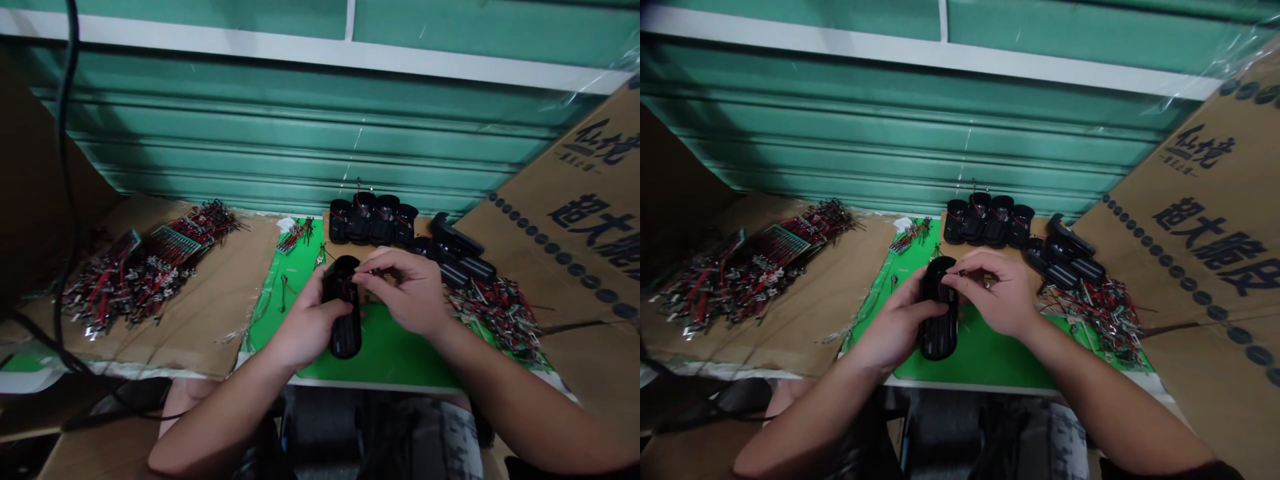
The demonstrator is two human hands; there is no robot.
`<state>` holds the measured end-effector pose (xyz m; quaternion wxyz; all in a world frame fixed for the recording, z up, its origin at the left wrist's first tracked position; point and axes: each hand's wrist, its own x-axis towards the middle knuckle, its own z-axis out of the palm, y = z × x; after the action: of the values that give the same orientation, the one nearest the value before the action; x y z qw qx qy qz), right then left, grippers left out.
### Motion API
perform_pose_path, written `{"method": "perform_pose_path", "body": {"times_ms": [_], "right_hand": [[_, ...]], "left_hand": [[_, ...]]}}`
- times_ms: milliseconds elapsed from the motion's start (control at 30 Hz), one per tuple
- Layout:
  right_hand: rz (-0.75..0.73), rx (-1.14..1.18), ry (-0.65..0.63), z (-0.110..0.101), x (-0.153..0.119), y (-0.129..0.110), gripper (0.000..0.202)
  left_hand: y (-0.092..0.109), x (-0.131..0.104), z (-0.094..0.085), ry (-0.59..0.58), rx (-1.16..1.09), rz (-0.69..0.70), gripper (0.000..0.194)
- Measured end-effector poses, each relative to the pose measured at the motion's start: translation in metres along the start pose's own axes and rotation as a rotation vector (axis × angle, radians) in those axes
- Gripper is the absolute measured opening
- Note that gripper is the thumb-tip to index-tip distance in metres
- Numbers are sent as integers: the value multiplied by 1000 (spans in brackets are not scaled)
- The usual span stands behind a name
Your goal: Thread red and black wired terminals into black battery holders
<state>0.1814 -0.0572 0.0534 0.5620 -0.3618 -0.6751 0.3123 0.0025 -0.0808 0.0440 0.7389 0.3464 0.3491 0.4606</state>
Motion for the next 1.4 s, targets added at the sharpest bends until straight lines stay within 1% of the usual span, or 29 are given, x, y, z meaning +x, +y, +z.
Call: {"method": "perform_pose_path", "body": {"times_ms": [100,200,300,433,533,633,767,933,1067,1267,1400], "right_hand": [[-52,-46,-33,1,0,3,5],[-20,-59,-37,1,-1,7,6],[-15,-91,-23,1,-1,10,7],[-47,-128,-16,1,0,11,8],[-61,-140,-34,2,1,10,13],[-73,-148,-59,1,1,8,18],[-46,-92,-95,0,0,9,26],[-32,-55,-110,2,0,12,17],[-48,-89,-94,3,0,14,8],[-60,-78,-94,-3,1,13,8],[-78,-86,-95,-8,1,10,7]], "left_hand": [[-3,1,-1,-57,14,-34,56],[-4,1,-1,-81,17,-58,58],[-2,0,1,-66,9,-56,59],[2,-2,4,-34,-1,-62,57],[2,-3,4,-22,9,-57,54],[0,-2,2,-21,19,-48,55],[-3,-1,0,-39,46,-46,52],[0,-3,2,-67,77,-26,52],[3,-4,4,-57,76,-36,53],[0,-4,3,-26,67,-65,51],[-1,-3,2,-57,78,-56,48]]}}
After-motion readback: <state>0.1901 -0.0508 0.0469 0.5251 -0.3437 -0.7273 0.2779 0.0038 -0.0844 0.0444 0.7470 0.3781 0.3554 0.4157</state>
